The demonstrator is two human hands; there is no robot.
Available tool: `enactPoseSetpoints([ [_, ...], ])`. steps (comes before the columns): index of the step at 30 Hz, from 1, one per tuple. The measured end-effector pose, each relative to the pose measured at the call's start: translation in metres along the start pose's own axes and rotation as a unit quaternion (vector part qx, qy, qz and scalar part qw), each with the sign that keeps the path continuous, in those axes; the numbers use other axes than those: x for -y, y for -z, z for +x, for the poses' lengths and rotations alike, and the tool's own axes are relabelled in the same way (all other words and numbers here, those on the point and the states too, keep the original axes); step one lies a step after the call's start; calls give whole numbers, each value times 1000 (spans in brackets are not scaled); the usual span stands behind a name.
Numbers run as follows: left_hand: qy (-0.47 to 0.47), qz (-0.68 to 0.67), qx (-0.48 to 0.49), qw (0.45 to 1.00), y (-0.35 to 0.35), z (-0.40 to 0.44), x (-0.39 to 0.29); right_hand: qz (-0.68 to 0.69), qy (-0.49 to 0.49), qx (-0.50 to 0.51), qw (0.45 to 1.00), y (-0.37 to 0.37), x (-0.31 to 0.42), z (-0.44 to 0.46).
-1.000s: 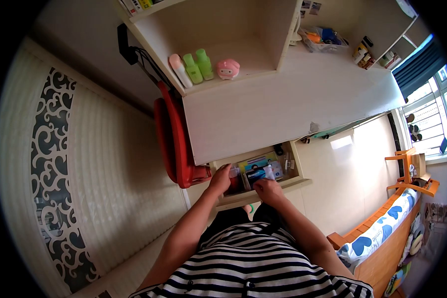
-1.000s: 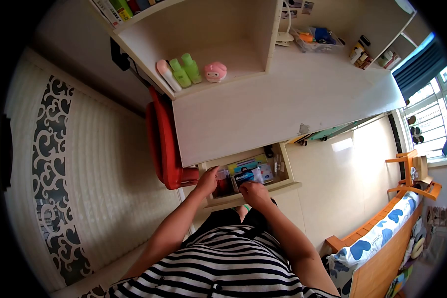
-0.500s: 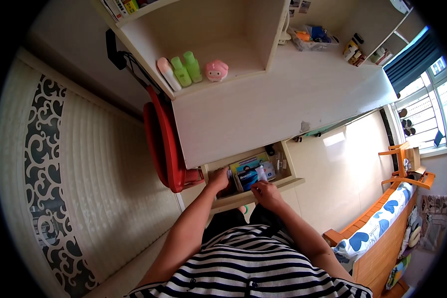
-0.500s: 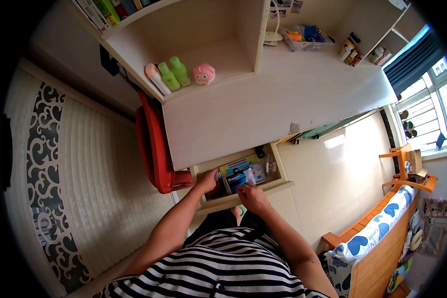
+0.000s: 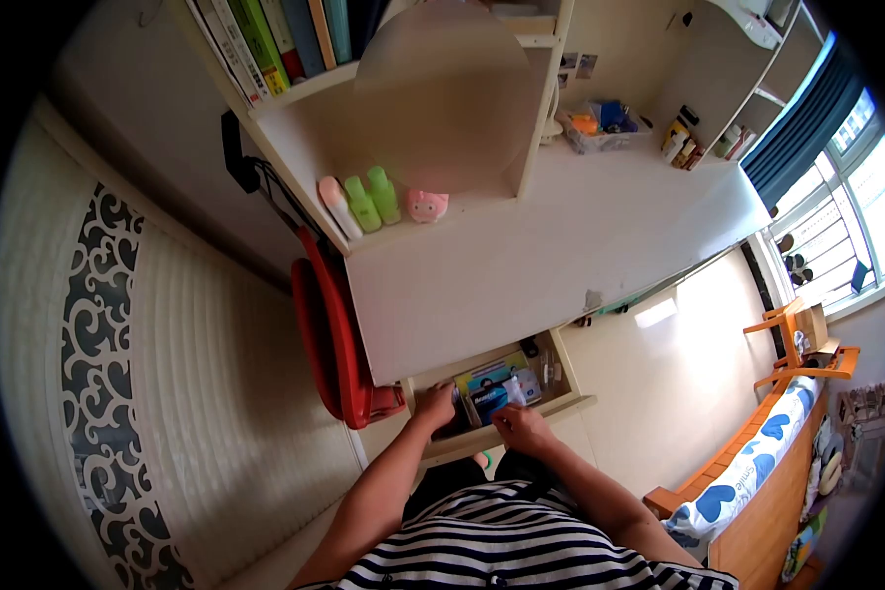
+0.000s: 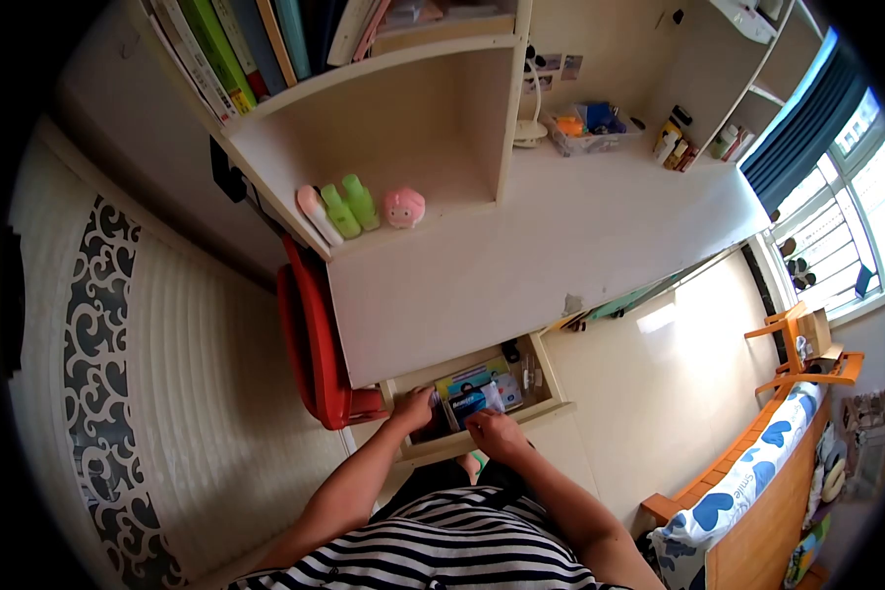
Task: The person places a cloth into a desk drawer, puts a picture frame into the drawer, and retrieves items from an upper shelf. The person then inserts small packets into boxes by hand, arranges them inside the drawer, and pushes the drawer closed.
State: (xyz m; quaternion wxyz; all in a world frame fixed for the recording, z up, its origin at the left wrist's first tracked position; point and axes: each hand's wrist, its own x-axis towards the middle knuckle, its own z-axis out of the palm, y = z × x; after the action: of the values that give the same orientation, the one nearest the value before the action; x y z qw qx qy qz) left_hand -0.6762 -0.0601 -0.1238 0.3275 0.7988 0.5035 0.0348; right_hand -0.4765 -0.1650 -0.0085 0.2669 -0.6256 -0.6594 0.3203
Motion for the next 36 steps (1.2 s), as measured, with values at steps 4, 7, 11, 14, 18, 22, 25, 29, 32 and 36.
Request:
enactPoseSetpoints([
  [4,-71,-50,-91,992,23,-15,-7,-3,-15,-4,1000,3,0,-1],
  [7,-94,-62,-156,981,41,-40,-10,4,-14,0,1000,11,3,-1],
  [11,-120,-82,-168,975,57,-84,-11,-31,55,13,998,22,-9,-4],
  [14,-149,-80,-143,975,69,-115,-22,-69,41,38,996,36,-8,-15],
  [18,-163,-77,-57,982,76,-132,-26,-126,28,55,990,48,-16,-31],
  [22,-161,-39,24,986,83,-126,-22,-135,20,43,990,42,-22,-37],
  [25,-218,58,46,973,90,-118,-28,-145,7,51,988,40,-23,-35],
  [29,-250,99,63,961,97,-116,-45,-147,56,38,987,42,-25,-36],
  [32,-267,105,58,956,91,-115,-44,-188,68,-5,980,35,-27,-38],
  [36,-254,95,31,962,102,-113,-59,-191,74,-16,979,32,-28,-38],
])
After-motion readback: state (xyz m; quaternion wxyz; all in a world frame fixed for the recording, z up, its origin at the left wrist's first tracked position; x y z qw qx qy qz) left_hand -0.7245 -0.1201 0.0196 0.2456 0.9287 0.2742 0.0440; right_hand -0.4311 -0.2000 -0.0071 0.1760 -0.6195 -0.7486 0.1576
